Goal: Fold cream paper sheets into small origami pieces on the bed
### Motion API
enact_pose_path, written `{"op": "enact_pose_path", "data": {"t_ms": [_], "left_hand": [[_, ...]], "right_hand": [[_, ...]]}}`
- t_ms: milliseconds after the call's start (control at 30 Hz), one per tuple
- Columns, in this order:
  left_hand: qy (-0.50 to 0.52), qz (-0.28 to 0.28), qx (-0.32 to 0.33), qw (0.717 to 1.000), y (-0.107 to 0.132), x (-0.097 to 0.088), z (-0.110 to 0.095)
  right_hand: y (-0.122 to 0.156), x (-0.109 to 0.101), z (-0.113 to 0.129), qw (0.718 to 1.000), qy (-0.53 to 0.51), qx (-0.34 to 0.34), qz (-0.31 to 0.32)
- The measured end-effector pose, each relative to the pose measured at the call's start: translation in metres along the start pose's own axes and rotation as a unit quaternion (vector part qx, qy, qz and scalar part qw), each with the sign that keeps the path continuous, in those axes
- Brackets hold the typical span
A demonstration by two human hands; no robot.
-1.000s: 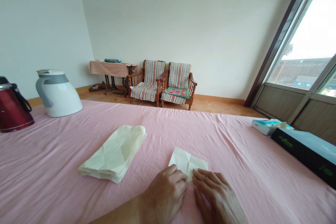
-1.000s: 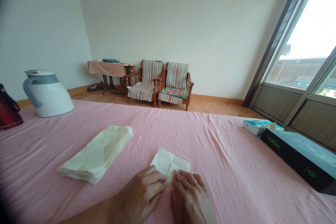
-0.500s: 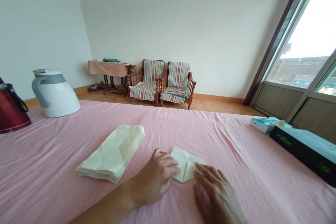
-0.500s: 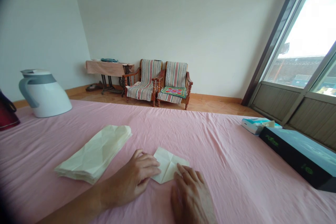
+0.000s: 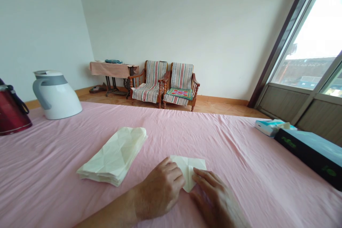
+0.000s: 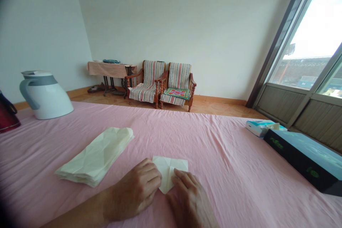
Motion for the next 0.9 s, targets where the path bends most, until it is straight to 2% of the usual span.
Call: {"op": "enact_pose_path", "data": {"t_ms": [133, 333, 467, 600, 733, 900], "left_hand": [[0.054, -0.002, -0.010, 0.999, -0.001, 0.002, -0.006], [0.112, -0.008, -0.036, 0.993, -0.005, 0.005, -0.005], [0.187, -0.004, -0.073, 0.980, -0.004, 0.003, 0.005], [0.253, -0.006, -0.140, 0.957, -0.002, 0.005, 0.020], [0.250, -0.008, -0.193, 0.949, -0.002, 0.012, 0.027], [0.235, -0.008, -0.250, 0.939, -0.006, 0.015, 0.025]], "right_hand": [[0.001, 0.001, 0.003, 1.000, 0.015, -0.011, -0.014], [0.003, 0.006, 0.007, 1.000, -0.021, -0.010, 0.009], [0.007, 0.012, 0.006, 0.998, -0.055, -0.004, -0.004], [0.015, 0.022, 0.000, 0.997, -0.072, 0.015, -0.038], [0.018, 0.025, -0.002, 0.996, -0.081, 0.022, -0.032], [0.009, 0.012, 0.002, 0.997, -0.075, 0.014, -0.003]]}}
Point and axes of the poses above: each hand's wrist, its own y-axis away from the middle knuckle, its own x-axis out of the palm, z = x × y, the point moved 1 cm from there along -y, towards the middle knuckle, and after that the axes turned 8 degrees about -z, right-handed, at the moved point
